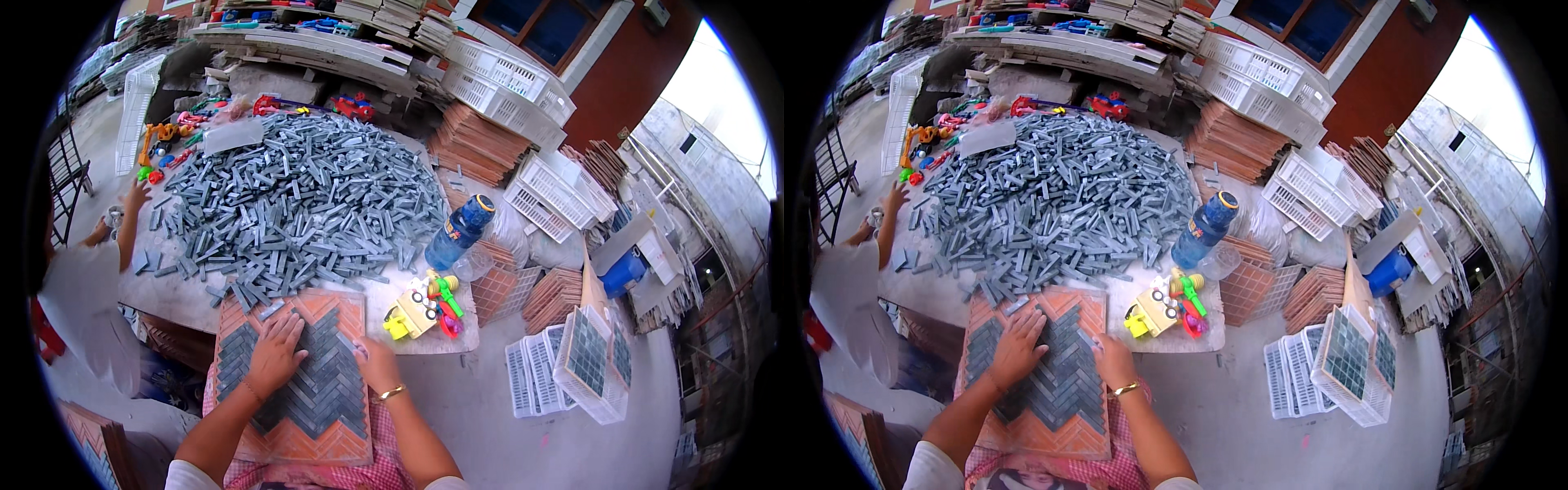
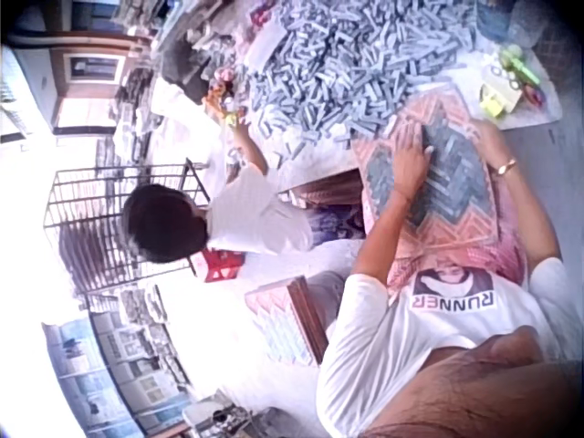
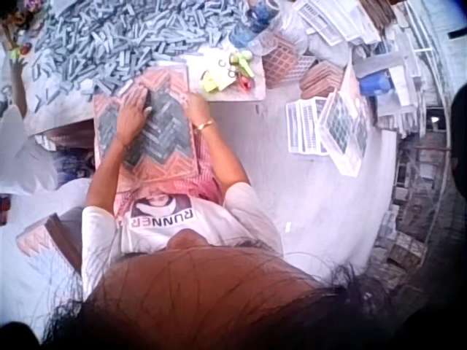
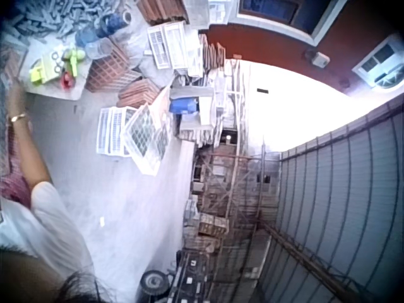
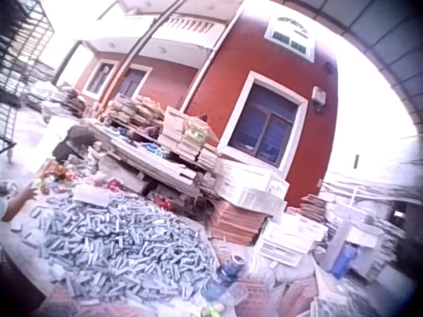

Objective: The person arranges small rectangular tiles by hand onto a square board, forming a herringbone pattern. The person places tiles one at a time, occasionally adjusting their position, and completes one board before moving to another.

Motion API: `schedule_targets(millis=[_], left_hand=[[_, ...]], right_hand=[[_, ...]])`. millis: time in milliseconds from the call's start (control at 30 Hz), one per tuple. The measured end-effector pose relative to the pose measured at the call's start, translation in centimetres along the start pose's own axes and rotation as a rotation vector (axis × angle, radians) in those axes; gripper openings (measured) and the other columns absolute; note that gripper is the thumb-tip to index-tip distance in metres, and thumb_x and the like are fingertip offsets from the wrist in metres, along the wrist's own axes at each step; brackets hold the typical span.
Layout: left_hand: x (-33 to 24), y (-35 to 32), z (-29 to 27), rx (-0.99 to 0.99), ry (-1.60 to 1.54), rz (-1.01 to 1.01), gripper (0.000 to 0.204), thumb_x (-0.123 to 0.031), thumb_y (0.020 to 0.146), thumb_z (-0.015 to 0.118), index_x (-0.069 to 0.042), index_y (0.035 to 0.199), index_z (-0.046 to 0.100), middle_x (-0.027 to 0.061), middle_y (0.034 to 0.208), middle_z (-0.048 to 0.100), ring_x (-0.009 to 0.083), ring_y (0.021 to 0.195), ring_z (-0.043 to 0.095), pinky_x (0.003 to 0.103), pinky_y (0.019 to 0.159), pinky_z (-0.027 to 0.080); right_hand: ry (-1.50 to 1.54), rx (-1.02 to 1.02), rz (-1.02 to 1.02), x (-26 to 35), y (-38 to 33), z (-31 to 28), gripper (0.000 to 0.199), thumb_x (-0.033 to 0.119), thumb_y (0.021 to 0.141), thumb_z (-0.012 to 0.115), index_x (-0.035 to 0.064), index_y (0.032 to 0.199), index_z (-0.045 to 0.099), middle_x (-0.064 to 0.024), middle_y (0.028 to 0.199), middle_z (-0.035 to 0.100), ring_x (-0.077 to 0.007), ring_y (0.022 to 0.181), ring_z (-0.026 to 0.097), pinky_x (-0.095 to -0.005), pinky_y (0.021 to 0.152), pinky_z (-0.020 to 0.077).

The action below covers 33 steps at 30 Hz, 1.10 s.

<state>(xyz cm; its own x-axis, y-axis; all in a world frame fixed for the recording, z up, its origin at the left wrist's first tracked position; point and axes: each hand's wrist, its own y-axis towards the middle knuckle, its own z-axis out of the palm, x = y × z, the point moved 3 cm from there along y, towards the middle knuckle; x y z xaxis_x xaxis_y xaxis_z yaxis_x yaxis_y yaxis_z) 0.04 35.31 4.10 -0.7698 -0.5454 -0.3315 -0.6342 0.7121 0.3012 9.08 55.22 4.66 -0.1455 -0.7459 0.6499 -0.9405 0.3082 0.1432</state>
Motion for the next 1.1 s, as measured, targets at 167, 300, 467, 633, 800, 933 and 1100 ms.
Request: schedule_targets(millis=[167, 300, 467, 633, 800, 933, 1100], left_hand=[[-3.0, 0.2, -0.8, 0.053, -0.065, 0.041, 0.066, -0.032, 0.081, 0.064, -0.004, 0.135, 0.041, 0.0116, 0.143, 0.039, 0.0291, 0.133, 0.034, 0.049, 0.110, 0.023], [-4.1, 0.5, 0.5, 0.076, -0.052, 0.051, 0.066, -0.036, 0.082, 0.061, -0.006, 0.137, 0.039, 0.0108, 0.144, 0.037, 0.0266, 0.134, 0.034, 0.049, 0.110, 0.022], [-4.5, 0.5, 0.8, 0.075, -0.031, 0.044, 0.065, -0.038, 0.084, 0.059, -0.006, 0.137, 0.039, 0.0105, 0.144, 0.038, 0.0262, 0.134, 0.033, 0.048, 0.111, 0.022], [-4.5, 0.4, 0.8, 0.078, -0.040, 0.048, 0.064, -0.037, 0.085, 0.058, -0.006, 0.137, 0.039, 0.0107, 0.143, 0.038, 0.0262, 0.134, 0.034, 0.048, 0.111, 0.023], [-4.9, -0.2, 0.9, 0.104, -0.103, 0.085, 0.064, -0.034, 0.084, 0.058, -0.006, 0.138, 0.037, 0.0117, 0.143, 0.038, 0.0271, 0.134, 0.034, 0.050, 0.110, 0.023], [-8.4, -2.0, 0.7, 0.150, -0.169, 0.186, 0.069, -0.034, 0.082, 0.061, -0.004, 0.139, 0.035, 0.0134, 0.143, 0.038, 0.0288, 0.134, 0.034, 0.052, 0.109, 0.024], [-10.0, -2.7, 1.5, 0.211, -0.133, 0.163, 0.066, -0.041, 0.089, 0.050, -0.001, 0.139, 0.035, 0.0126, 0.144, 0.037, 0.0264, 0.133, 0.034, 0.048, 0.109, 0.024]], right_hand=[[0.063, 0.033, 0.041, -0.3, -0.1, -0.4, 0.023, 0.009, 0.076, 0.068, 0.0046, 0.098, 0.063, -0.0153, 0.086, 0.064, -0.0310, 0.082, 0.062, -0.0397, 0.072, 0.0495], [0.113, 0.115, 0.141, -0.7, 0.3, -0.5, 0.022, 0.008, 0.074, 0.069, 0.0043, 0.095, 0.063, -0.0134, 0.084, 0.064, -0.0290, 0.082, 0.062, -0.0384, 0.071, 0.0494], [0.049, 0.119, 0.122, -0.5, 0.4, -0.5, 0.018, 0.007, 0.075, 0.066, 0.0044, 0.091, 0.060, -0.0128, 0.082, 0.063, -0.0303, 0.079, 0.061, -0.0391, 0.069, 0.0486], [-0.078, -0.002, 0.049, 0.2, 0.0, -0.6, 0.016, 0.008, 0.076, 0.066, 0.0043, 0.090, 0.061, -0.0125, 0.081, 0.062, -0.0304, 0.075, 0.060, -0.0388, 0.068, 0.0485], [-0.036, 0.001, -0.107, 0.6, -1.0, -1.4, 0.017, 0.009, 0.078, 0.065, 0.0055, 0.094, 0.058, -0.0143, 0.087, 0.060, -0.0344, 0.083, 0.059, -0.0430, 0.071, 0.0474], [-0.047, -0.046, -0.095, 0.2, -1.1, -0.9, 0.017, 0.009, 0.079, 0.065, 0.0054, 0.094, 0.060, -0.0144, 0.088, 0.060, -0.0345, 0.084, 0.059, -0.0425, 0.072, 0.0479], [0.020, -0.025, 0.013, 0.4, -0.7, -0.7, 0.016, 0.008, 0.078, 0.065, 0.0041, 0.094, 0.062, -0.0145, 0.085, 0.063, -0.0342, 0.079, 0.061, -0.0415, 0.071, 0.0493]])
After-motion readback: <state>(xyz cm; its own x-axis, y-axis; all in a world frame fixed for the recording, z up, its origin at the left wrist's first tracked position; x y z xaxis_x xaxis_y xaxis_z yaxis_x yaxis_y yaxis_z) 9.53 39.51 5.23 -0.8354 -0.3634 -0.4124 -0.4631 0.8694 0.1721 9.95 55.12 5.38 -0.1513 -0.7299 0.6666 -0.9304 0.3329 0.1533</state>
